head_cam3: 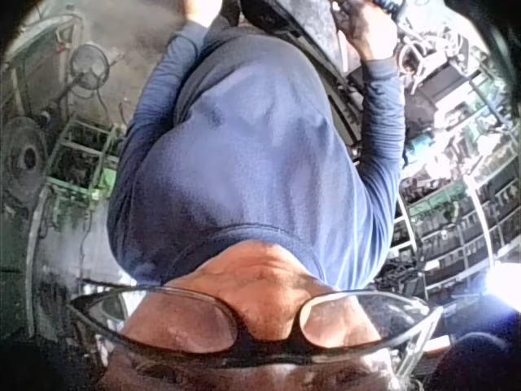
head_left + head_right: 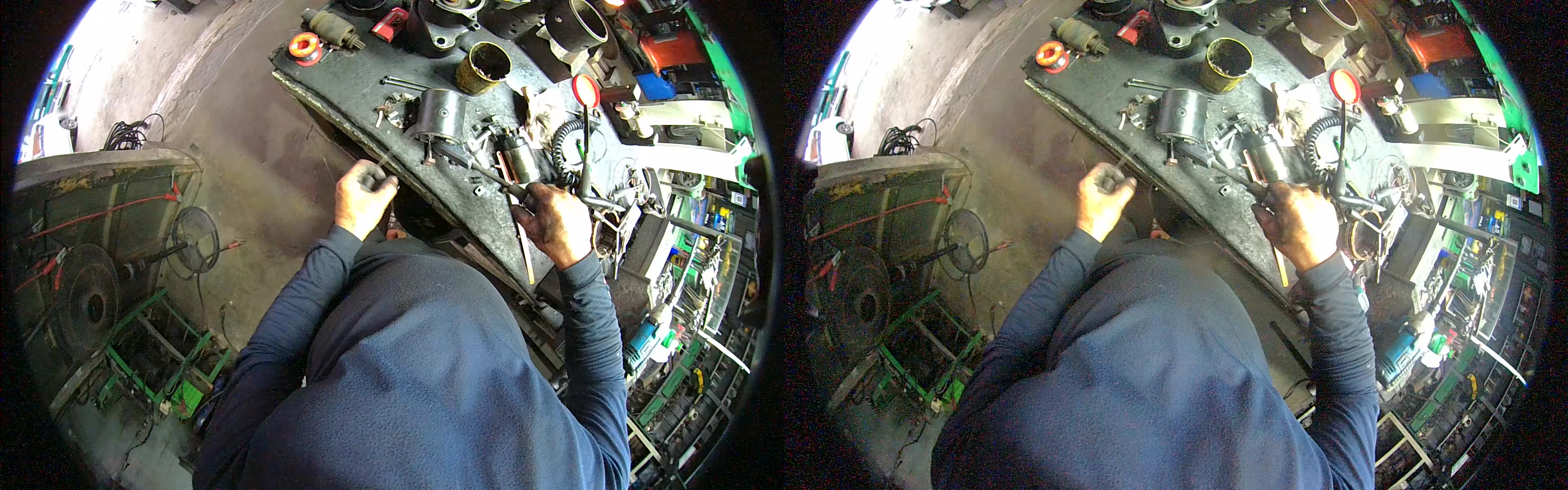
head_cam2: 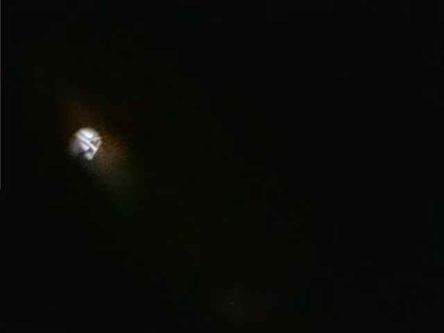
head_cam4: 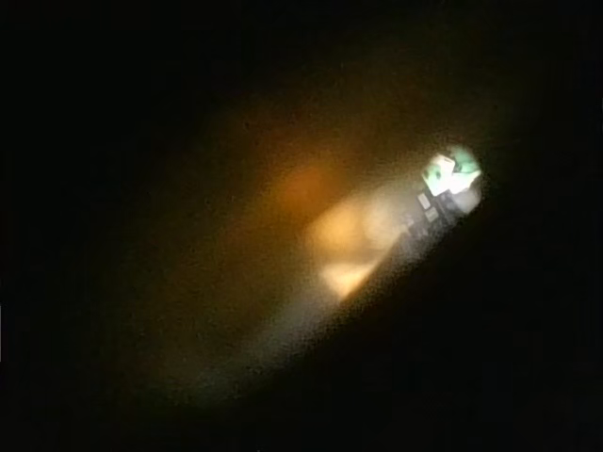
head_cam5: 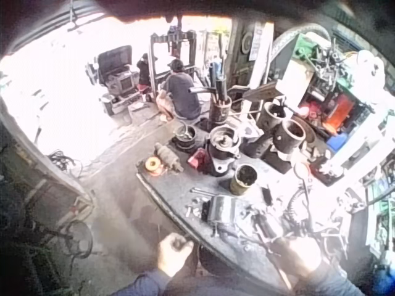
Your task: The person uses a screwdriver to manipulate a small metal component on a cluttered workbench. They repeatedly pick up the part, adjust it, and use the tool to pry or tighten elements within the assembly.
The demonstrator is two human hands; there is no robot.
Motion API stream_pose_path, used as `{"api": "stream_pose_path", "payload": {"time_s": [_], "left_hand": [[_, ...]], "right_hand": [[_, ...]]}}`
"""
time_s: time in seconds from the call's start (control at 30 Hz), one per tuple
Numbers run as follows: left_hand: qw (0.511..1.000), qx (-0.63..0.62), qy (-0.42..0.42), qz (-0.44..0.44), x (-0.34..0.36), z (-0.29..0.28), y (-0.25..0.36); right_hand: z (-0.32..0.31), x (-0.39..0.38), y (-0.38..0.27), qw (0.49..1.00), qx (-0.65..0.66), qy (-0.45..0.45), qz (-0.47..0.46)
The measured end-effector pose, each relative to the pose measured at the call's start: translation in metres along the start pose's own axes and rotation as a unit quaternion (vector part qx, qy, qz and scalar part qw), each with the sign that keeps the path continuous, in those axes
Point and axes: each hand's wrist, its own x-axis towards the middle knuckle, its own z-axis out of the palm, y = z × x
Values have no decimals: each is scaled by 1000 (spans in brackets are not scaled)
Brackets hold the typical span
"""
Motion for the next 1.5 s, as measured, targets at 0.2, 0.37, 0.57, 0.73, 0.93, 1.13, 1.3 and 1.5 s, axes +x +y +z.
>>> {"api": "stream_pose_path", "payload": {"time_s": [0.2, 0.37, 0.57, 0.73, 0.93, 1.13, 1.3, 1.5], "left_hand": [[882, 322, -60, 340, 12, 21, 5], [884, 375, -46, 275, 29, 40, -2], [899, 395, -63, 177, 36, 55, 10], [910, 377, -49, 166, 35, 57, 8], [900, 389, -42, 190, 35, 53, 8], [891, 405, -59, 195, 34, 49, 8], [893, 399, -52, 200, 30, 51, 8], [902, 385, -45, 190, 30, 51, 7]], "right_hand": [[-6, 7, -3, 1000, -6, -28, 13], [-11, 8, -7, 1000, -1, -22, 1], [-5, 4, -6, 1000, -5, -3, 5], [-7, 4, -11, 1000, 5, -13, 25], [-6, 3, -10, 999, -41, 4, 10], [-2, 4, -6, 999, -52, -6, 14], [-1, 1, -4, 999, -34, 16, -7], [0, 1, -3, 1000, -16, 6, 0]]}}
